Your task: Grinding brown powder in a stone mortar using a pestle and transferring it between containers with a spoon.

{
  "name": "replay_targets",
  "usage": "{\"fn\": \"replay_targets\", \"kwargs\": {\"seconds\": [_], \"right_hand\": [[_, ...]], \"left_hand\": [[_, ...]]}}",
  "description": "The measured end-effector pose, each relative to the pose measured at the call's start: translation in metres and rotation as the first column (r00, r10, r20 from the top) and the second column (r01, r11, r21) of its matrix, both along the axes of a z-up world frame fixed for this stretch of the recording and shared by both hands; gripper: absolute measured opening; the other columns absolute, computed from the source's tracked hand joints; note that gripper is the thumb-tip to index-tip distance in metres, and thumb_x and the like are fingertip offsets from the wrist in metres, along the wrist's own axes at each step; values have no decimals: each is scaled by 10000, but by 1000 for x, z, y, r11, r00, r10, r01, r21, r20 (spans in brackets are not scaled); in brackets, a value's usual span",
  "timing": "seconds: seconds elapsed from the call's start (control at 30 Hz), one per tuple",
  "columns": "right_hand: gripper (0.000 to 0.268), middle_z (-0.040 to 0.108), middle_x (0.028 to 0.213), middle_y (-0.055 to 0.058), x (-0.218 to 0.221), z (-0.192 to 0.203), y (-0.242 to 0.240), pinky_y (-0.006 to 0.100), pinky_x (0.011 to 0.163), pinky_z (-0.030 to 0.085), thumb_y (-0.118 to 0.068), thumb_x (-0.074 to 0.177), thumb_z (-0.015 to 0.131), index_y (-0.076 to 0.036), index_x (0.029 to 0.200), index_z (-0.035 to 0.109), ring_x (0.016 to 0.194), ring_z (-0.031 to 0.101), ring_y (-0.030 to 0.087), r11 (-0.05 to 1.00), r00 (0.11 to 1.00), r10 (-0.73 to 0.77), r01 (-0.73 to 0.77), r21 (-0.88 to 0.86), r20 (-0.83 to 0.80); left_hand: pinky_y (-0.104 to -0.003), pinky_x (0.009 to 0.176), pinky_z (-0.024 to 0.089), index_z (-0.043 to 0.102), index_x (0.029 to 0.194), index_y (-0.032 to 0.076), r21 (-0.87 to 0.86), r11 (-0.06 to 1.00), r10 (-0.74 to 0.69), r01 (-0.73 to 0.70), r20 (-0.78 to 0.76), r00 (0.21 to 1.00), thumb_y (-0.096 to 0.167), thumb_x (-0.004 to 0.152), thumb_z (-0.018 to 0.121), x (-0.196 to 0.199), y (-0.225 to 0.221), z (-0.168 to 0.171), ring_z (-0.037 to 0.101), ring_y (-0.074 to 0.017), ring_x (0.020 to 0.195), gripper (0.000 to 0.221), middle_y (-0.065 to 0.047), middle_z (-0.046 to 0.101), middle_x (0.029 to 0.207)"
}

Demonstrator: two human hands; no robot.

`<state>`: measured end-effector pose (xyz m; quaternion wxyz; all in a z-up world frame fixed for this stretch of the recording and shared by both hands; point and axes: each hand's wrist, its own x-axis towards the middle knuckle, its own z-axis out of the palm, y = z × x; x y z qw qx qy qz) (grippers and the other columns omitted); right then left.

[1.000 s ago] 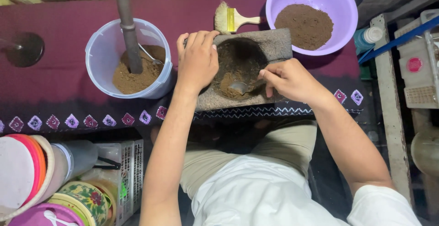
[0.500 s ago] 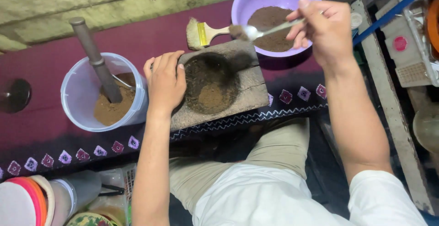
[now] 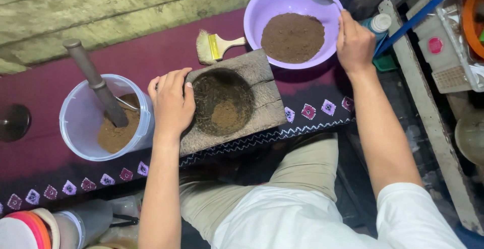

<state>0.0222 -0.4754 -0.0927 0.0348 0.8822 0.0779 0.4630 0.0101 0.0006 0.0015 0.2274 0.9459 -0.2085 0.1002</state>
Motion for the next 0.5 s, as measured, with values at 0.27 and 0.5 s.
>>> {"fn": "replay_targets", "kwargs": {"seconds": [0.27, 0.5], "right_hand": [[137, 785, 875, 154, -51, 115, 85, 342, 537, 513, -26, 1142, 717, 90, 1202, 757, 603, 647, 229, 954, 944, 294, -300, 21, 147], [66, 628, 695, -28, -68, 113, 203, 240, 607, 485, -126, 992, 702, -121, 951, 754, 598, 614, 130, 828, 834, 549, -552, -102, -56]], "left_hand": [[-485, 1133, 240, 653, 1314, 89, -5, 1000, 13, -13, -16, 1000, 117, 1030, 461, 4, -1, 1, 575, -259, 1211, 344, -67, 686, 1244], [-472, 1154, 201, 640, 1348, 111, -62, 998, -10, 11, 24, 1000, 121, 1056, 513, 7, 3, -16, 581, -222, 1216, 318, -71, 663, 1182]]}}
